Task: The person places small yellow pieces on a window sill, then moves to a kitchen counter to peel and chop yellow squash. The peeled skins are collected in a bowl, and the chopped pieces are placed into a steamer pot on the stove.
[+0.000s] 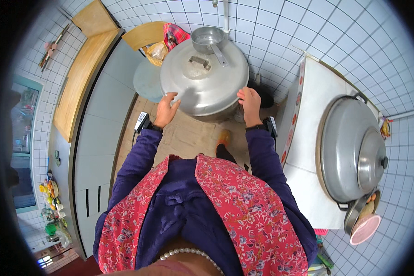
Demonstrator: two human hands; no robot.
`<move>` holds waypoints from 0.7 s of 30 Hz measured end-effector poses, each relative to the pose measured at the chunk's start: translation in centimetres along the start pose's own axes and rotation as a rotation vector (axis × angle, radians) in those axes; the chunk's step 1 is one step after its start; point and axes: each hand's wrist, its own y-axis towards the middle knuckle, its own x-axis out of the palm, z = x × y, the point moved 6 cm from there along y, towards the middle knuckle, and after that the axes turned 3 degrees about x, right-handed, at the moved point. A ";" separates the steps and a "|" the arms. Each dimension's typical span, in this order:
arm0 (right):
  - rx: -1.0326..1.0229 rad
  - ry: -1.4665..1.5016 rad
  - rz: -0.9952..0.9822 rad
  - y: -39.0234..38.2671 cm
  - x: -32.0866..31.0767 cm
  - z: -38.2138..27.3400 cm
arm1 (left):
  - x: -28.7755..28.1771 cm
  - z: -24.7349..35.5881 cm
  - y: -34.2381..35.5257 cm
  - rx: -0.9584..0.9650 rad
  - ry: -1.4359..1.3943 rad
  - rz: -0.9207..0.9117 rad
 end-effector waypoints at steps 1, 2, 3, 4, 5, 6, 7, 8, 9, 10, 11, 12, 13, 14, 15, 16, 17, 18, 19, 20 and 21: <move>-0.005 -0.013 0.003 2.7 1.2 -0.3 | 1.2 -1.0 2.4 -0.025 0.028 -0.043; -0.009 -0.056 -0.013 5.8 2.6 -1.1 | 2.0 -1.4 5.2 0.032 0.075 -0.039; 0.000 -0.089 -0.017 8.4 3.7 -1.6 | 3.0 -1.8 7.5 0.092 0.121 -0.058; 0.056 -0.145 0.021 10.2 4.2 -1.5 | 4.0 -2.0 9.1 0.143 0.151 -0.087; 0.039 -0.156 -0.007 12.3 5.4 -2.0 | 5.3 -3.1 10.9 0.081 0.157 -0.186; 0.065 -0.171 -0.099 14.4 7.1 -2.3 | 6.0 -3.4 12.8 0.125 0.187 -0.190; 0.112 -0.199 -0.187 16.2 8.6 -2.6 | 6.7 -3.8 14.4 0.166 0.216 -0.188; 0.163 -0.238 -0.251 17.5 9.5 -2.5 | 7.7 -4.0 15.7 0.202 0.245 -0.182; 0.225 -0.172 -0.346 18.0 10.9 -2.2 | 8.6 -4.4 16.7 0.196 0.262 -0.194; 0.292 -0.108 -0.407 18.6 12.0 -1.8 | 9.6 -4.9 17.7 0.220 0.273 -0.195; 0.325 0.007 -0.536 18.7 13.6 -1.8 | 10.8 -5.4 18.6 0.236 0.290 -0.201; 0.347 -0.083 -0.511 18.9 14.2 -1.5 | 11.6 -5.9 19.5 0.282 0.307 -0.165; 0.334 -0.126 -0.554 18.7 15.0 -1.4 | 12.6 -6.2 20.2 0.325 0.307 -0.147; 0.324 -0.200 -0.548 18.6 15.5 -1.4 | 14.0 -7.1 20.9 0.301 0.291 -0.243; 0.286 -0.213 -0.481 18.1 15.1 -1.5 | 15.3 -7.7 21.3 0.313 0.312 -0.334; 0.287 -0.170 -0.461 17.3 14.7 -1.5 | 16.3 -8.0 21.4 0.354 0.317 -0.426; 0.286 -0.153 -0.385 16.5 13.8 -1.6 | 16.8 -8.2 22.0 0.358 0.309 -0.408; 0.286 -0.137 -0.303 15.3 12.4 -1.6 | 17.2 -8.3 22.0 0.358 0.303 -0.431; 0.232 -0.153 -0.235 14.1 10.8 -2.1 | 17.2 -8.3 22.1 0.361 0.296 -0.422; 0.178 -0.169 -0.171 13.0 9.3 -2.5 | 17.0 -8.0 21.8 0.392 0.294 -0.429; 0.100 -0.233 -0.126 12.0 8.1 -3.1 | 16.1 -7.8 21.0 0.415 0.299 -0.412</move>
